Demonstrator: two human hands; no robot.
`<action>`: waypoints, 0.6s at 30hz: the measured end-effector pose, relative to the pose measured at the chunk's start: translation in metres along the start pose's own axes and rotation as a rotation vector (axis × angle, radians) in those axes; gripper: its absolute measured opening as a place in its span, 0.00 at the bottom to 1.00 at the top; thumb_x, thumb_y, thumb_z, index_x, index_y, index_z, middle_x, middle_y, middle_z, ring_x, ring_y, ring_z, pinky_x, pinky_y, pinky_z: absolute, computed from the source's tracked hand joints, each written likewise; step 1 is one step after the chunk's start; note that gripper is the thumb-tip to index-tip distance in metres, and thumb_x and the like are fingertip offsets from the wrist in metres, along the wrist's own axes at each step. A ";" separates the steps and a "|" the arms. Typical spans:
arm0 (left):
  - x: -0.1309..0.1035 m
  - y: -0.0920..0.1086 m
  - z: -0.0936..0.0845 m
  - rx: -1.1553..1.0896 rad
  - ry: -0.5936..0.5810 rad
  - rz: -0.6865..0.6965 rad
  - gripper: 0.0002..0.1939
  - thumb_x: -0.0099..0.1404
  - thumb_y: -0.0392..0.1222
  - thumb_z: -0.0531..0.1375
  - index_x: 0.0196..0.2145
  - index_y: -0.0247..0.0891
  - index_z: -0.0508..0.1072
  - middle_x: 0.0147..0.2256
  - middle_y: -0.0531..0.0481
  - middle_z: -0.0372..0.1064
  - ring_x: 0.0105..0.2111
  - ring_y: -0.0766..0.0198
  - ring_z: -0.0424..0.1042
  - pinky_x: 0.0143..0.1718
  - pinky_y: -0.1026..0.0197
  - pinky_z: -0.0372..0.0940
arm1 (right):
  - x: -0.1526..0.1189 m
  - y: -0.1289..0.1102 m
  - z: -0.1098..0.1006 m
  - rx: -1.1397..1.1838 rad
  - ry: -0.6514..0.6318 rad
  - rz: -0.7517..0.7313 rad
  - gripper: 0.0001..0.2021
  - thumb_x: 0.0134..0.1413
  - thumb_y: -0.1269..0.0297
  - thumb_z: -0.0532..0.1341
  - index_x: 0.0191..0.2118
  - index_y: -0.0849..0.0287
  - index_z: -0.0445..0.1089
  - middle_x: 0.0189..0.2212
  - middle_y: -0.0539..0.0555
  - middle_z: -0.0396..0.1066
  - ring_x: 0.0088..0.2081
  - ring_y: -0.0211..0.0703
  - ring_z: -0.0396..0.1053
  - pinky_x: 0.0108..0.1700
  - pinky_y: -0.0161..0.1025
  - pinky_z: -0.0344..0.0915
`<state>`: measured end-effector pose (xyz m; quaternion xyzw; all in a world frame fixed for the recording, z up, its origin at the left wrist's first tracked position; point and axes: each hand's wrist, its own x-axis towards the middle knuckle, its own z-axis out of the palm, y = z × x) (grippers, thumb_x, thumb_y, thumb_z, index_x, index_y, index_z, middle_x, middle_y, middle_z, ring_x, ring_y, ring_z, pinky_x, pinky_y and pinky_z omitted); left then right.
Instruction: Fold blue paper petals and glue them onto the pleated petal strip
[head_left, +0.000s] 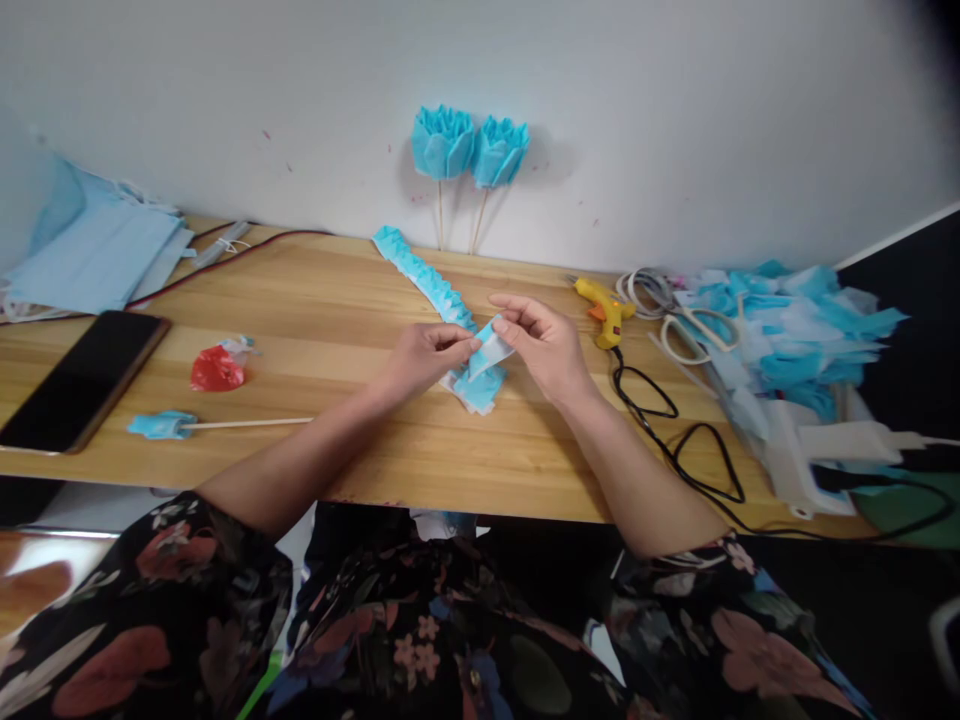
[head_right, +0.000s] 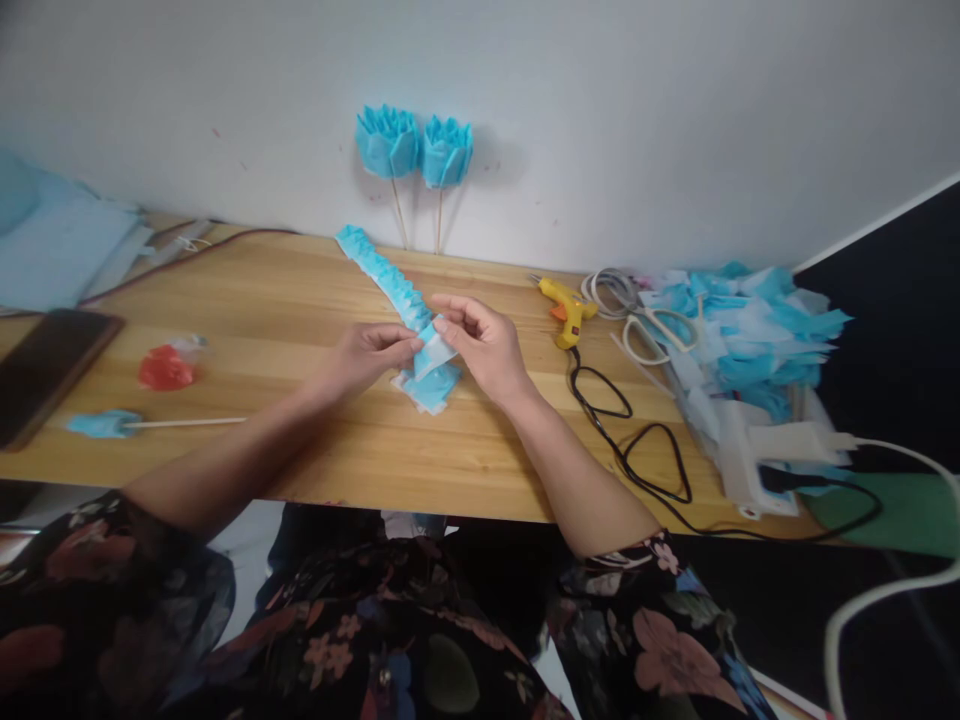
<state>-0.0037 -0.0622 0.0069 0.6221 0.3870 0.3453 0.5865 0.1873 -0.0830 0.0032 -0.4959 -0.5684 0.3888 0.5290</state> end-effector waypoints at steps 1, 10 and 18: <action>0.000 0.000 0.000 -0.003 0.004 0.004 0.11 0.61 0.46 0.67 0.29 0.35 0.79 0.24 0.52 0.73 0.24 0.71 0.67 0.27 0.68 0.62 | 0.000 -0.001 0.000 -0.009 -0.003 0.003 0.17 0.52 0.56 0.69 0.48 0.52 0.79 0.35 0.49 0.78 0.35 0.39 0.73 0.37 0.39 0.72; 0.002 0.003 0.001 -0.022 0.093 -0.035 0.10 0.58 0.45 0.68 0.26 0.35 0.77 0.22 0.53 0.71 0.22 0.71 0.65 0.25 0.68 0.61 | 0.000 -0.005 0.000 -0.110 -0.003 -0.043 0.08 0.53 0.58 0.69 0.38 0.53 0.78 0.31 0.49 0.78 0.33 0.40 0.73 0.37 0.40 0.73; 0.005 0.004 -0.003 -0.141 0.150 -0.073 0.10 0.62 0.39 0.65 0.24 0.35 0.75 0.18 0.54 0.67 0.18 0.73 0.62 0.22 0.67 0.59 | -0.005 -0.017 0.001 -0.377 -0.036 -0.379 0.04 0.57 0.68 0.66 0.34 0.50 0.77 0.41 0.51 0.80 0.45 0.47 0.75 0.53 0.51 0.71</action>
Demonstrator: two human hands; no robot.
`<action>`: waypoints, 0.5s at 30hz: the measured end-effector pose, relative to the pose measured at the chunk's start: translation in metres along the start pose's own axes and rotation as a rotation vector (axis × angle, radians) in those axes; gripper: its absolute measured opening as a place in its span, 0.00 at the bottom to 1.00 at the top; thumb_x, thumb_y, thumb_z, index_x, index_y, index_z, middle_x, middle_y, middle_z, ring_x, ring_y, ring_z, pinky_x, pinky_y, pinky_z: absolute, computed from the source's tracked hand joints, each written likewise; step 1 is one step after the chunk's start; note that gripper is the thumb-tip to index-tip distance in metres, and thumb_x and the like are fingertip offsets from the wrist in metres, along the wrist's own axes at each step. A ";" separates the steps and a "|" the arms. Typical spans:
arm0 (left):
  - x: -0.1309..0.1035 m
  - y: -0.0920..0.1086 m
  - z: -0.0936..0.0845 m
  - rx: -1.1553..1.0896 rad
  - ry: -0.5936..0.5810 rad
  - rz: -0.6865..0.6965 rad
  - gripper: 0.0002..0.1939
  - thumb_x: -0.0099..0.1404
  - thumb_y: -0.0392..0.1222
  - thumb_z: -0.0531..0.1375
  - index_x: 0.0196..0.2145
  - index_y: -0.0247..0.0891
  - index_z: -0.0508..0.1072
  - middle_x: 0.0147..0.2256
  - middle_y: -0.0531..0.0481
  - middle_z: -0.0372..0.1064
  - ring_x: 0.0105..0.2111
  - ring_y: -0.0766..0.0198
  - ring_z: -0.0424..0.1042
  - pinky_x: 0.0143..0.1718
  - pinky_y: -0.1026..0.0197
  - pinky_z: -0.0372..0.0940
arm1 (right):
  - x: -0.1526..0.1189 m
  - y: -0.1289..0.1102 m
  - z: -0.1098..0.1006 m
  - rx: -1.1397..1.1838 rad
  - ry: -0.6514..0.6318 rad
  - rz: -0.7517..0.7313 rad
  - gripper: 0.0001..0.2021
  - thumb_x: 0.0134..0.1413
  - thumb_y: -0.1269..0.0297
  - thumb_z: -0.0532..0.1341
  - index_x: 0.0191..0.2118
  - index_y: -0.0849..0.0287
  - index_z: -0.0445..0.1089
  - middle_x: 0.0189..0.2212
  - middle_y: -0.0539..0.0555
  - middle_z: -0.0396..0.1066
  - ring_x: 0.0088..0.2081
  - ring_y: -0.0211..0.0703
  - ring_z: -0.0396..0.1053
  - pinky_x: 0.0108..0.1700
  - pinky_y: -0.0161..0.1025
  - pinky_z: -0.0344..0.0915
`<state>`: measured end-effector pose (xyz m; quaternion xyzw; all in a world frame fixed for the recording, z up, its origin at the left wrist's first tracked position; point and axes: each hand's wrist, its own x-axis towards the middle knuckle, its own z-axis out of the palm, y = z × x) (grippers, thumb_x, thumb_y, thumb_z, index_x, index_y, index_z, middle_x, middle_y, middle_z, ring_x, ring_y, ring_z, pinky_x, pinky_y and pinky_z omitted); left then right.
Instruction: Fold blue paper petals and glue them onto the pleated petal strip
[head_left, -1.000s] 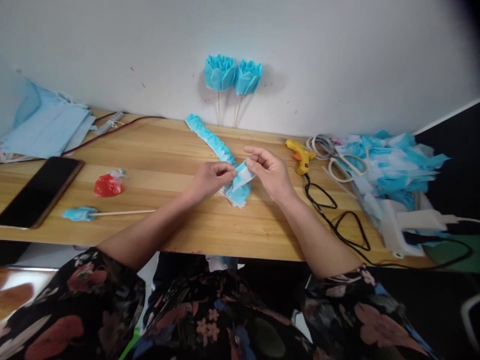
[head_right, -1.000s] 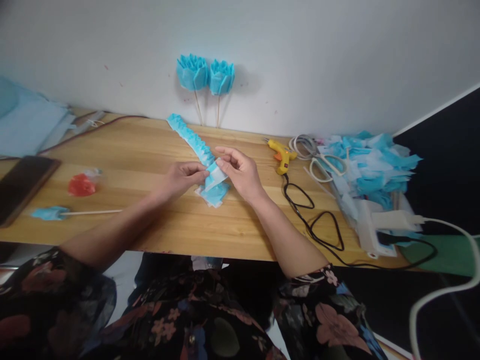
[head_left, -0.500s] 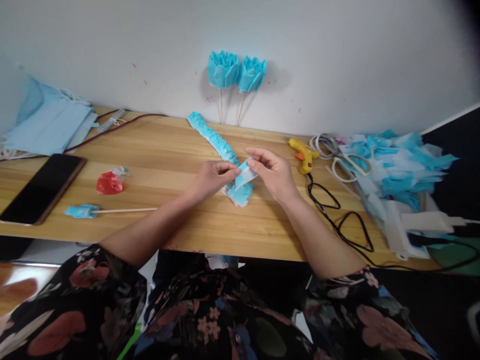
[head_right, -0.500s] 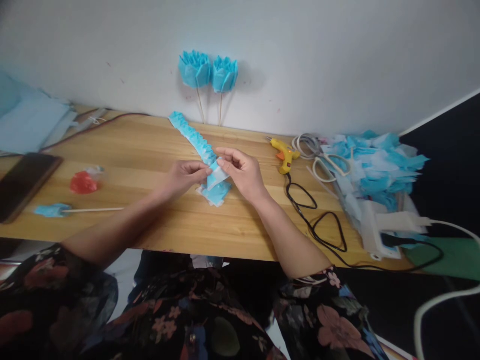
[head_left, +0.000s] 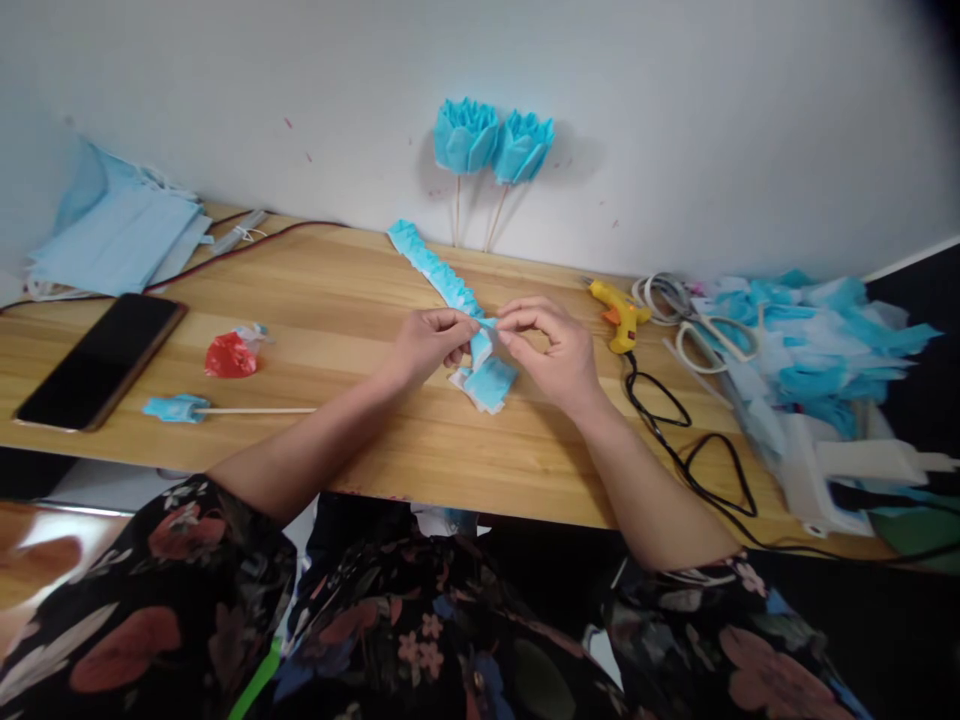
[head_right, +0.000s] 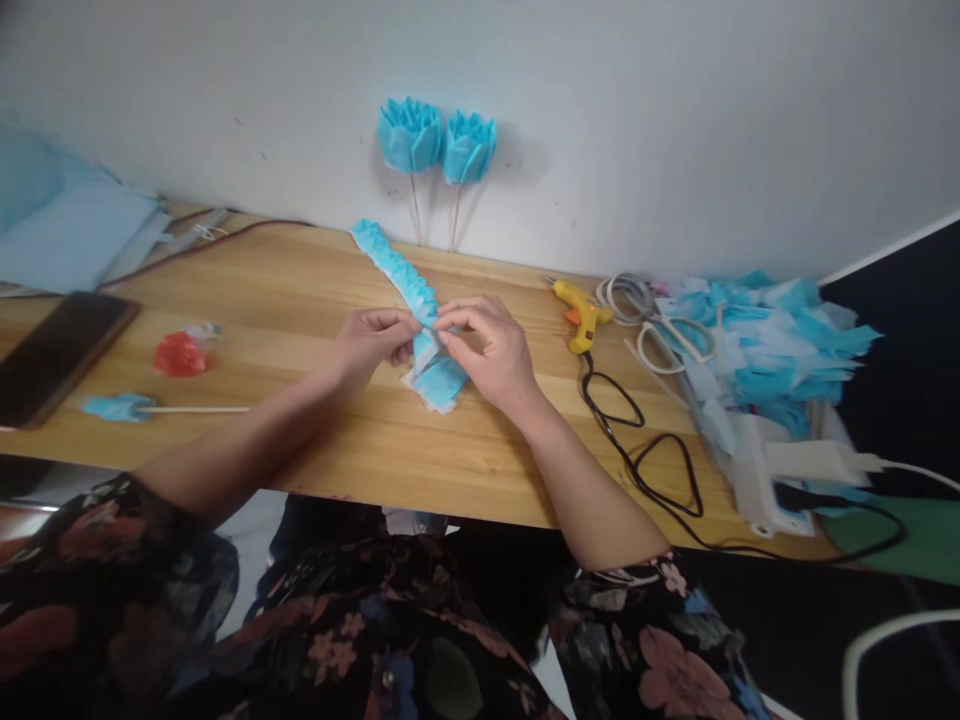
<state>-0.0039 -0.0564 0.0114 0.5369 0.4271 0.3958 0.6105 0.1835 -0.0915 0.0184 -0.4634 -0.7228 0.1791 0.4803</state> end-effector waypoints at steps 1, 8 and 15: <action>0.001 -0.001 0.000 -0.020 0.000 -0.002 0.10 0.63 0.39 0.65 0.24 0.35 0.75 0.18 0.54 0.67 0.18 0.73 0.62 0.23 0.67 0.59 | 0.000 0.001 0.000 -0.033 -0.006 -0.032 0.05 0.57 0.68 0.66 0.34 0.49 0.77 0.43 0.51 0.80 0.47 0.48 0.75 0.55 0.53 0.69; 0.003 -0.006 -0.001 -0.171 -0.081 -0.007 0.10 0.63 0.39 0.65 0.25 0.35 0.76 0.18 0.54 0.67 0.18 0.72 0.63 0.23 0.67 0.59 | -0.001 0.011 0.002 -0.136 -0.040 -0.142 0.07 0.58 0.70 0.65 0.37 0.48 0.76 0.49 0.51 0.78 0.52 0.51 0.74 0.58 0.58 0.66; 0.001 -0.003 -0.002 -0.148 -0.104 -0.007 0.11 0.59 0.45 0.70 0.28 0.34 0.77 0.19 0.54 0.68 0.19 0.72 0.65 0.24 0.68 0.61 | -0.002 0.014 0.003 -0.188 -0.017 -0.209 0.07 0.60 0.70 0.63 0.38 0.50 0.76 0.49 0.52 0.78 0.52 0.51 0.74 0.56 0.56 0.68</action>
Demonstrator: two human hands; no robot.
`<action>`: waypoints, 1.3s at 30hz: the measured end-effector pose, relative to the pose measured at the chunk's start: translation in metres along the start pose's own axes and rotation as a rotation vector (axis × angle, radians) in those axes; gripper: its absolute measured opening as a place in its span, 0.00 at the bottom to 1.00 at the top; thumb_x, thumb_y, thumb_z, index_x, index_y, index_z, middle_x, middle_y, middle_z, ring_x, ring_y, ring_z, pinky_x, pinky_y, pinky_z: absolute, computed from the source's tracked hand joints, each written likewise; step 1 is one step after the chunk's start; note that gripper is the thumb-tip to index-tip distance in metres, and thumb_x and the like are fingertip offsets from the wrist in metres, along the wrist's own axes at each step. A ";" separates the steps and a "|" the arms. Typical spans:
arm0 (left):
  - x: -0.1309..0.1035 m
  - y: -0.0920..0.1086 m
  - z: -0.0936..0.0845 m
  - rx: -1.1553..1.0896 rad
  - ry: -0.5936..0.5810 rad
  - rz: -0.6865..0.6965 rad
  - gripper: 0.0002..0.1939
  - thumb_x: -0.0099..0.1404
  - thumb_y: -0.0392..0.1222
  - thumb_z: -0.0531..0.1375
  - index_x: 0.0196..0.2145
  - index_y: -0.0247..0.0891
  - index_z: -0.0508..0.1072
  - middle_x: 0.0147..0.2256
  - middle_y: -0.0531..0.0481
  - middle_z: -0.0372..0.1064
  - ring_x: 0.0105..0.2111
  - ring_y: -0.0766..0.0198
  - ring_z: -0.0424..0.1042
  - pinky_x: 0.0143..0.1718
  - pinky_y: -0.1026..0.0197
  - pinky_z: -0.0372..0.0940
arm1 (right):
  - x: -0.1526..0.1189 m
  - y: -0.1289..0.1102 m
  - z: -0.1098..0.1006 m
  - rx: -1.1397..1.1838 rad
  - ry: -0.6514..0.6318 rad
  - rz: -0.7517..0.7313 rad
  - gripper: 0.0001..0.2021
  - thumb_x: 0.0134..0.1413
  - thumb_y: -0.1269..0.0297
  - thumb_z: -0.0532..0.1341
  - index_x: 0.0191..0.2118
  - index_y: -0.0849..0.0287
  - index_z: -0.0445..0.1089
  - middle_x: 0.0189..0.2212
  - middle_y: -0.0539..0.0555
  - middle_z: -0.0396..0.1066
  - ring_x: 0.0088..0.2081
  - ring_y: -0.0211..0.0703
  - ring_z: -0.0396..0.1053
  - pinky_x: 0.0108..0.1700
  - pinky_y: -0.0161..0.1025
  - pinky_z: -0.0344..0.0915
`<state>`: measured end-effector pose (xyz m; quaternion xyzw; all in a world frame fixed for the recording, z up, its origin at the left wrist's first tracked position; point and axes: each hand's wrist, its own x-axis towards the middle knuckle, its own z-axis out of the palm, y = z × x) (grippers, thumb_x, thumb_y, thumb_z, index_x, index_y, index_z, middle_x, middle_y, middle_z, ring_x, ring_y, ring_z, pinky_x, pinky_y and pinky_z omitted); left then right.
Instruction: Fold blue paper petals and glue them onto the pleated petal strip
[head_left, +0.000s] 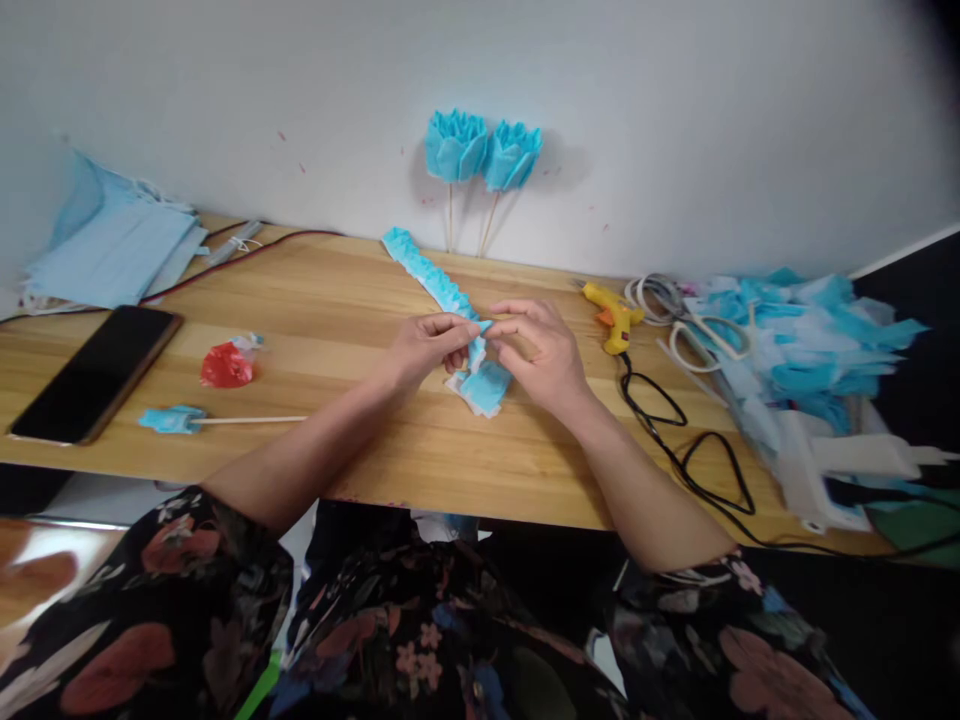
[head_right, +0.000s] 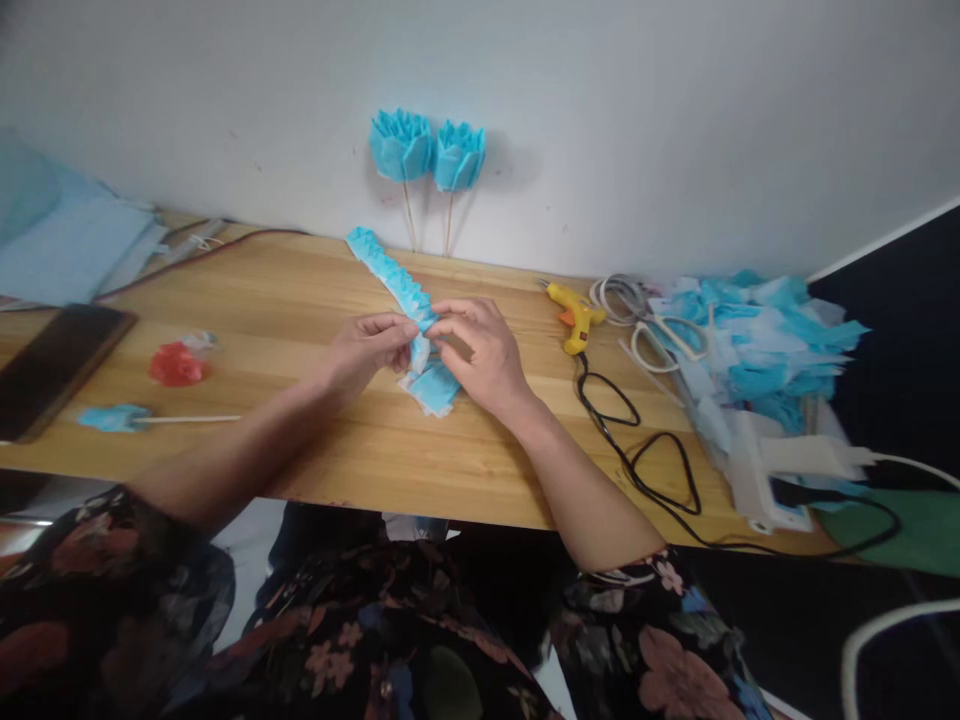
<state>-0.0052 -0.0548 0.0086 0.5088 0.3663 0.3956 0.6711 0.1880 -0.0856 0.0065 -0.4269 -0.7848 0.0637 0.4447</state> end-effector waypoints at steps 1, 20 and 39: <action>0.000 0.000 0.000 0.006 0.010 0.010 0.11 0.59 0.45 0.70 0.27 0.34 0.77 0.19 0.54 0.68 0.19 0.72 0.65 0.24 0.68 0.61 | 0.000 -0.001 0.000 0.000 -0.008 -0.011 0.06 0.60 0.70 0.63 0.38 0.50 0.76 0.49 0.52 0.78 0.52 0.51 0.75 0.56 0.56 0.68; 0.005 -0.008 -0.002 -0.110 0.007 0.024 0.12 0.56 0.45 0.72 0.26 0.34 0.77 0.20 0.53 0.68 0.20 0.71 0.64 0.24 0.67 0.60 | 0.000 -0.001 0.003 0.471 -0.033 0.505 0.10 0.55 0.59 0.65 0.42 0.54 0.76 0.37 0.52 0.80 0.38 0.44 0.76 0.44 0.44 0.74; 0.000 -0.003 0.003 0.055 0.075 0.171 0.07 0.60 0.40 0.68 0.26 0.36 0.78 0.19 0.55 0.66 0.20 0.73 0.61 0.24 0.67 0.58 | 0.000 -0.010 0.006 0.815 -0.112 0.677 0.26 0.53 0.52 0.71 0.57 0.50 0.71 0.37 0.49 0.78 0.39 0.43 0.75 0.47 0.45 0.75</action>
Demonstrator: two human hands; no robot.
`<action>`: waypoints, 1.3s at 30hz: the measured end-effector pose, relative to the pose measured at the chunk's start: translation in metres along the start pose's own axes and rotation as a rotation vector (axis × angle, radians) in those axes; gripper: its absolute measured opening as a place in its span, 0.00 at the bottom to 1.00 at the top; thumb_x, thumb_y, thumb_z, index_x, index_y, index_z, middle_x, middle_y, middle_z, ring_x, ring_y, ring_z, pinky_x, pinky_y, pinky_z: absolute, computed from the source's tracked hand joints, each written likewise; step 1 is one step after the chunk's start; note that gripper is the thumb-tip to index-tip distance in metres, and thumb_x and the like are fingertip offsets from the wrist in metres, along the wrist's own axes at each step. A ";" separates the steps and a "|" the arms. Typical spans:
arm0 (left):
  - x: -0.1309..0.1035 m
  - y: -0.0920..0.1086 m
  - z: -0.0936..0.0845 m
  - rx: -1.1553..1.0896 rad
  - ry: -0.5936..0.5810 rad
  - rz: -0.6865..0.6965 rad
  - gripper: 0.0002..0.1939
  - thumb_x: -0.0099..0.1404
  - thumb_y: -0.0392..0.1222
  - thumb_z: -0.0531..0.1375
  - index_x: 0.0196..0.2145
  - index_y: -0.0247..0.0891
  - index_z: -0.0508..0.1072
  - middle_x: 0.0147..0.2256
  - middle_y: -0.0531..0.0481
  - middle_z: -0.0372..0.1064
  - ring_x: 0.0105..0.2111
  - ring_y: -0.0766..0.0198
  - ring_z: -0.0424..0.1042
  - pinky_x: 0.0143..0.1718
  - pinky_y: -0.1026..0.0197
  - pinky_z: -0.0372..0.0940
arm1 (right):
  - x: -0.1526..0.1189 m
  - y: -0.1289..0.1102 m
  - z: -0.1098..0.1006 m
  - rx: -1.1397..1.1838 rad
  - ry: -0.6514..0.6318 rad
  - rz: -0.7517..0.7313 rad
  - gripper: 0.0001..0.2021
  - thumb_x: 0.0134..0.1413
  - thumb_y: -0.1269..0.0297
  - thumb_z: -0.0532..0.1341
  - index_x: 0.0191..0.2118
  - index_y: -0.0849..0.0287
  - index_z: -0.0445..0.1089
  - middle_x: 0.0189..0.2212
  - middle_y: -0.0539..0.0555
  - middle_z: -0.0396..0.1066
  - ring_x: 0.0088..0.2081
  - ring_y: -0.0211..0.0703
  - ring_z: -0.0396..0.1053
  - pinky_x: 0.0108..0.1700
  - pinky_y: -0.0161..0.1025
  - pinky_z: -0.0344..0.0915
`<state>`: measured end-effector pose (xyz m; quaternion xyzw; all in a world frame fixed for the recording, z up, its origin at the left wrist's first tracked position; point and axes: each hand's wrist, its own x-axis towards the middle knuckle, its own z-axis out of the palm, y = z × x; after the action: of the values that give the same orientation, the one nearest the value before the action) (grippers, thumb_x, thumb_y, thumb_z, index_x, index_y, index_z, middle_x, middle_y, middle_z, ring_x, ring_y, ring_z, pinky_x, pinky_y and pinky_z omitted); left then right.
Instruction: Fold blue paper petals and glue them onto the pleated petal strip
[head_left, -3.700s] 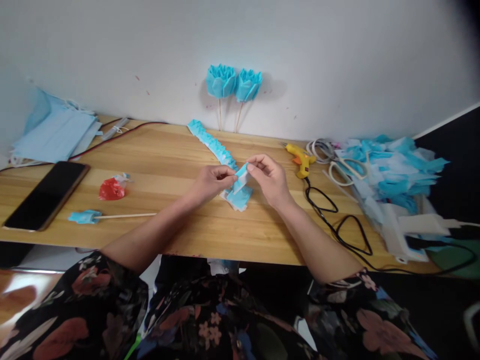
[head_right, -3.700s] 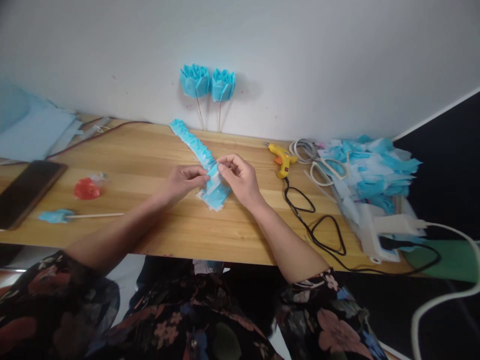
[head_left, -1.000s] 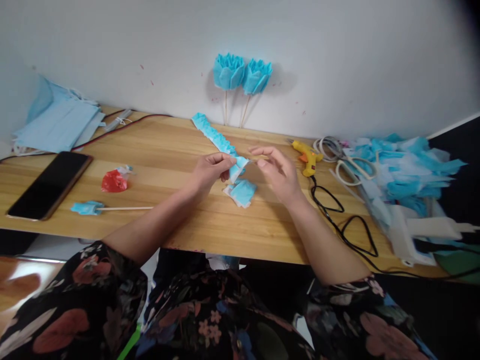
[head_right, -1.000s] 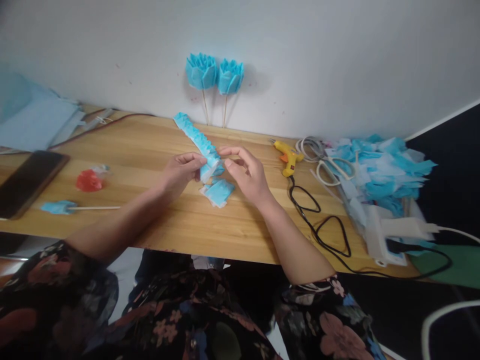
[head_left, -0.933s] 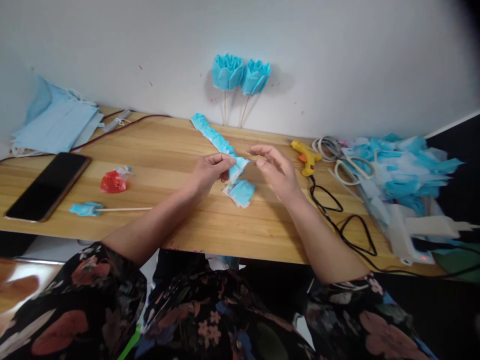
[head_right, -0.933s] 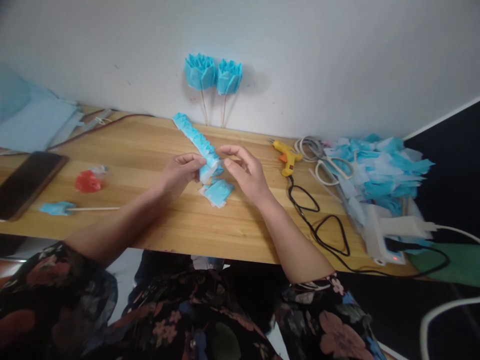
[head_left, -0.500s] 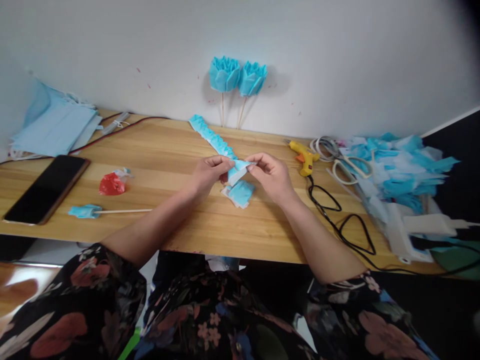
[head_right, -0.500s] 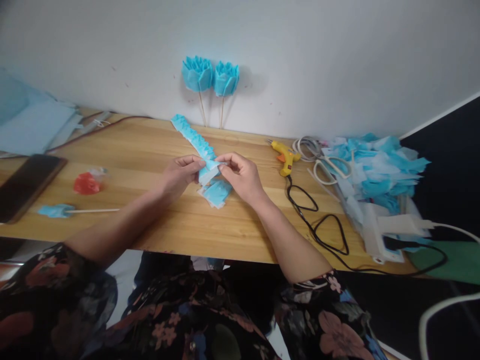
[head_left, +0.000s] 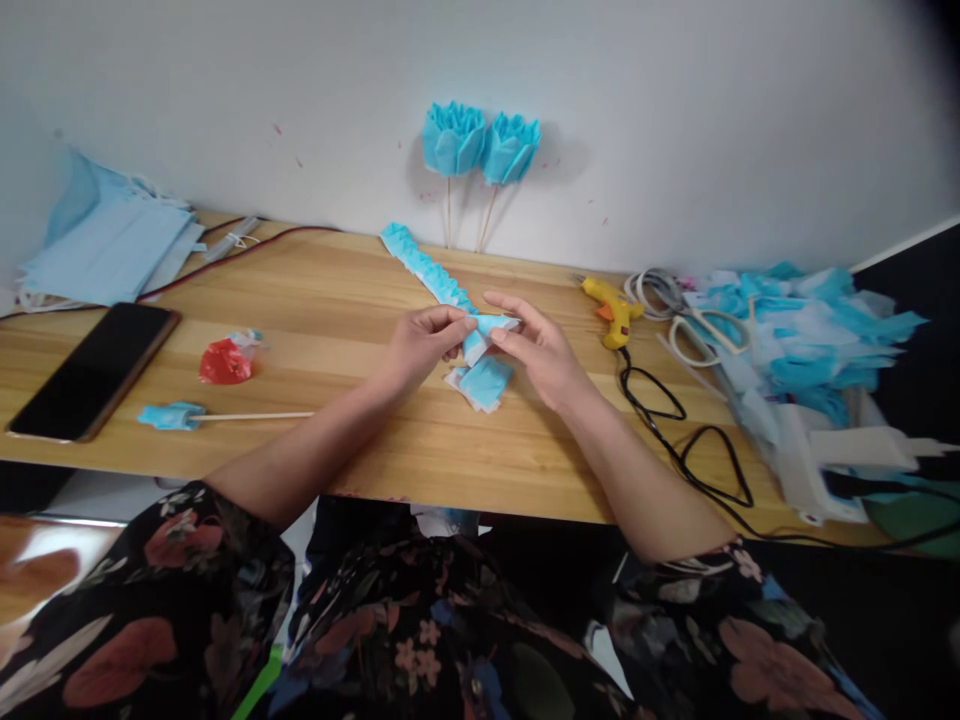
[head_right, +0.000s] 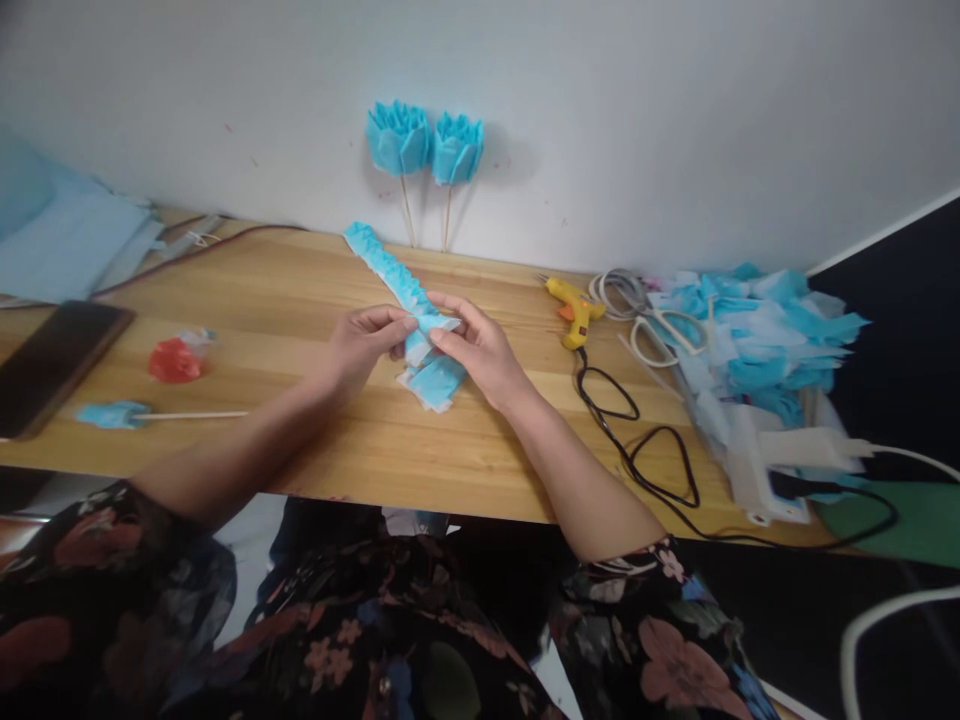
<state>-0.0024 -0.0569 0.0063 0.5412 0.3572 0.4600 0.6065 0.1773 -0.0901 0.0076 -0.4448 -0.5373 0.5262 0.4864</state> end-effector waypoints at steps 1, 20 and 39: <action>-0.001 0.000 0.000 0.014 -0.005 0.000 0.07 0.60 0.40 0.68 0.26 0.36 0.78 0.19 0.55 0.66 0.20 0.73 0.61 0.24 0.67 0.57 | 0.000 0.001 0.000 -0.011 0.008 -0.006 0.26 0.52 0.53 0.70 0.57 0.50 0.71 0.37 0.49 0.77 0.38 0.42 0.75 0.46 0.45 0.75; 0.000 0.000 0.000 0.066 0.054 -0.002 0.09 0.62 0.39 0.66 0.25 0.36 0.76 0.20 0.54 0.67 0.21 0.72 0.62 0.25 0.67 0.59 | 0.002 0.003 -0.004 -0.114 0.098 -0.106 0.23 0.57 0.52 0.67 0.57 0.48 0.69 0.32 0.48 0.73 0.37 0.42 0.74 0.45 0.43 0.76; -0.002 -0.001 0.003 0.101 0.051 0.040 0.08 0.61 0.39 0.66 0.25 0.35 0.76 0.22 0.54 0.68 0.22 0.72 0.62 0.26 0.67 0.58 | 0.001 0.009 0.001 -0.154 0.088 -0.068 0.26 0.56 0.56 0.67 0.60 0.46 0.66 0.33 0.48 0.75 0.35 0.44 0.74 0.44 0.47 0.76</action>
<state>0.0001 -0.0602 0.0058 0.5663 0.3844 0.4669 0.5599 0.1759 -0.0884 -0.0017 -0.4849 -0.5691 0.4466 0.4914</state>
